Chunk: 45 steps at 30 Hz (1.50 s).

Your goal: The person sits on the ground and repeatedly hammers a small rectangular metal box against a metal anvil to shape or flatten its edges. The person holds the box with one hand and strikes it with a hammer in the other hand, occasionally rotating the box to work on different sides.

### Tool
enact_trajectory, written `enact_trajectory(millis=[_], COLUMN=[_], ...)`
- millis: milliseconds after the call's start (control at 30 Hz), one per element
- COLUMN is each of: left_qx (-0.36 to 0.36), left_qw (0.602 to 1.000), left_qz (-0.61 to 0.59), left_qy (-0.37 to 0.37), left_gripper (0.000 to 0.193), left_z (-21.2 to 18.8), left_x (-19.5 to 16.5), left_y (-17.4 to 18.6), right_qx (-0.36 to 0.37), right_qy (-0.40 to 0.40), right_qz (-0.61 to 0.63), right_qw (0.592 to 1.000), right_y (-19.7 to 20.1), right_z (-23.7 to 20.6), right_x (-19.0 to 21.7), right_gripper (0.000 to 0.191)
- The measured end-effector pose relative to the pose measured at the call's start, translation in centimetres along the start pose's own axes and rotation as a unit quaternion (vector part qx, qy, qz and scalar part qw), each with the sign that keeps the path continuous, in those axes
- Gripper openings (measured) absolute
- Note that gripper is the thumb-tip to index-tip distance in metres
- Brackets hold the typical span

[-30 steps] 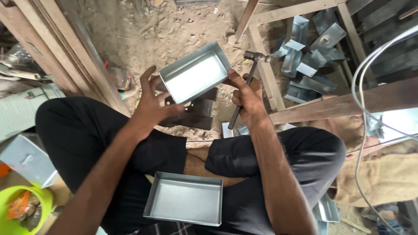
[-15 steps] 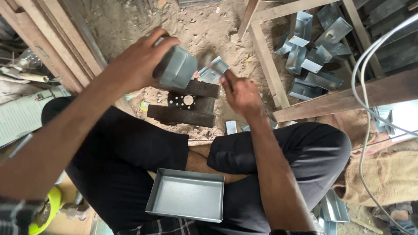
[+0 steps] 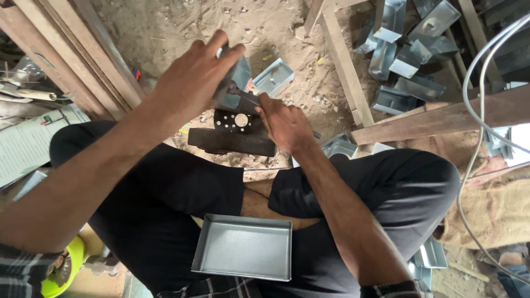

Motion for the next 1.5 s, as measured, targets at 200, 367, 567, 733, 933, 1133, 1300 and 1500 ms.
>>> enact_trajectory(millis=[200, 367, 567, 733, 933, 1133, 1300, 1500], left_qx=[-0.044, -0.001, -0.006, 0.023, -0.018, 0.264, 0.181, 0.195], left_qw=[0.999, 1.0, 1.0, 1.0, 0.996, 0.855, 0.916, 0.961], left_qz=[0.007, 0.014, -0.002, 0.004, -0.078, -0.391, -0.358, -0.183], left_qy=[-0.013, -0.008, 0.001, 0.004, 0.035, 0.214, 0.014, 0.071], left_gripper=[0.079, 0.09, 0.092, 0.101, 0.106, 0.113, 0.112, 0.095], left_z=[0.9, 1.2, 0.3, 0.0, -0.9, -5.3, -6.0, -8.0], left_x=[-0.2, -1.0, -1.1, -1.0, 1.9, 3.9, 2.5, 3.7], left_y=[0.3, 0.6, 0.9, 0.5, 1.0, -1.8, -5.2, -8.6], right_qx=[-0.001, -0.067, -0.024, -0.05, -0.071, -0.279, -0.26, -0.061], right_qy=[-0.019, 0.119, 0.006, 0.101, -0.065, -0.087, 0.069, 0.049], right_qz=[-0.001, 0.014, -0.032, -0.076, 0.005, 0.132, 0.084, -0.045], right_qw=[1.0, 0.991, 0.999, 0.991, 0.995, 0.947, 0.96, 0.996], right_y=[-0.9, -2.5, -3.0, -2.4, 0.0, 4.8, 5.0, 2.4], right_z=[-0.2, -1.6, -2.1, -2.9, -1.8, -2.0, -2.6, -2.8], right_x=[-2.1, -2.7, -2.9, -2.5, -2.8, -2.0, -0.5, 3.6], right_gripper=[0.025, 0.032, 0.028, 0.035, 0.029, 0.029, 0.027, 0.02])
Point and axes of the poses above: each hand's wrist, its own z-axis towards the middle knuckle, its own y-axis out of the back of the hand, x = y × z, the point moved 2 cm from there along z, towards the middle knuckle, and after that the axes turned 14 degrees about z, right-handed, at the moved point
